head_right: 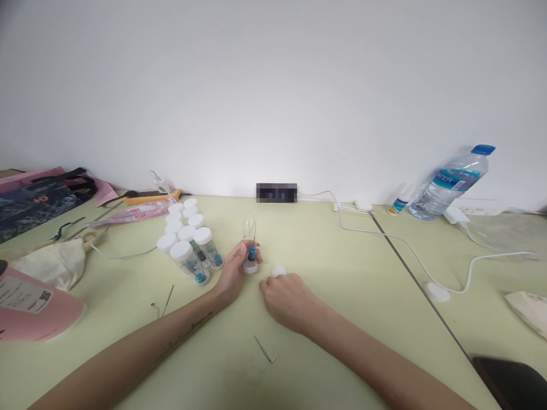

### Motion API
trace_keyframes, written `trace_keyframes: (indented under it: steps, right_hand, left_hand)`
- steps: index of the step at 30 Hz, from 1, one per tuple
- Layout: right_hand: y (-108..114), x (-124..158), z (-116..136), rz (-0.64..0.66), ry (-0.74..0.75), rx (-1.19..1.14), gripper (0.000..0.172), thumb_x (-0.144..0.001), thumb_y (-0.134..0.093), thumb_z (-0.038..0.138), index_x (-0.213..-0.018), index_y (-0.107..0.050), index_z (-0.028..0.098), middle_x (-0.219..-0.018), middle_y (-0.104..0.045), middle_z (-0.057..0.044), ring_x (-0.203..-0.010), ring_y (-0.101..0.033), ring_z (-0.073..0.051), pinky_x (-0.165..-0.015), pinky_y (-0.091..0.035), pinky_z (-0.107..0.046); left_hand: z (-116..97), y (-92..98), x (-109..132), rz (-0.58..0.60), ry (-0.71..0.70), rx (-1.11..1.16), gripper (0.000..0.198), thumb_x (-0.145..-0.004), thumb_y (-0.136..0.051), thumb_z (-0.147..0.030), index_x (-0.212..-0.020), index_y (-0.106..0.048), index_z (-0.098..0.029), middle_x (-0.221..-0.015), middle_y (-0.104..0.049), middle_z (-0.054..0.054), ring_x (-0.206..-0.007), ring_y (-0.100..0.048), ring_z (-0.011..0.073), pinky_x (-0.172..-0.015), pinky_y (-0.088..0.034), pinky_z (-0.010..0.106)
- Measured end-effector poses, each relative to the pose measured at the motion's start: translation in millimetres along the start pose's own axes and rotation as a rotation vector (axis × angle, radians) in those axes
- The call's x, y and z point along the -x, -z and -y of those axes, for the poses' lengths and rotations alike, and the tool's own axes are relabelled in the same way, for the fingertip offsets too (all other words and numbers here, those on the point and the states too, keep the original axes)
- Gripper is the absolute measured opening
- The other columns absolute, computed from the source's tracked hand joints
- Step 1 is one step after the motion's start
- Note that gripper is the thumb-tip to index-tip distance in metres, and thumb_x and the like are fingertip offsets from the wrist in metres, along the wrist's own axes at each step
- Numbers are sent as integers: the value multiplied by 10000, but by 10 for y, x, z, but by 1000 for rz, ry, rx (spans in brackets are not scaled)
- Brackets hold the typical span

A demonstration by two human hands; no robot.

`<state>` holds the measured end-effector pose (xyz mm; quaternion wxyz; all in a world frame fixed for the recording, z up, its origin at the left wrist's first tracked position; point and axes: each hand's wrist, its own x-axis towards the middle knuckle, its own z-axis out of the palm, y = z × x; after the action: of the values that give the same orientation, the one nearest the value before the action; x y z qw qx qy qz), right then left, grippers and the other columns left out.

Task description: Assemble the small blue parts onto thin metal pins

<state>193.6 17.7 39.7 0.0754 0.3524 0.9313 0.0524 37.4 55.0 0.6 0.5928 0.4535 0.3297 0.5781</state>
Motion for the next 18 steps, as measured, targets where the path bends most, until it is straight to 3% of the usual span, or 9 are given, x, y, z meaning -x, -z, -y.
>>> trace_keyframes:
  steps: [5,13,18]
  right_hand:
    - [-11,-6,-62,38,-31,21,175,-779,-469,3,-717,-523,158,-645,-604,-38,-510,-537,-145,-439,-133,-264]
    - [150,23,-212,67,-87,-23,204,-878,-446,136,-694,-533,151,-673,-616,-38,-525,-553,-131,-451,-155,-250]
    - [86,46,-146,133,-71,-25,201,-860,-454,80,-688,-540,141,-611,-602,-55,-503,-552,-137,-461,-201,-238]
  left_hand:
    - [-9,1,-3,-1,2,8,334,-889,-421,-454,-973,-566,-166,-762,-596,48,-750,-527,163,-720,-373,287]
    - [-8,15,5,-10,15,10,223,-855,-524,-392,-978,-541,-206,-908,-631,56,-943,-549,190,-825,-369,308]
    - [14,23,-10,1,10,13,208,-821,-587,-347,-968,-523,-214,-948,-620,52,-978,-556,189,-879,-368,326]
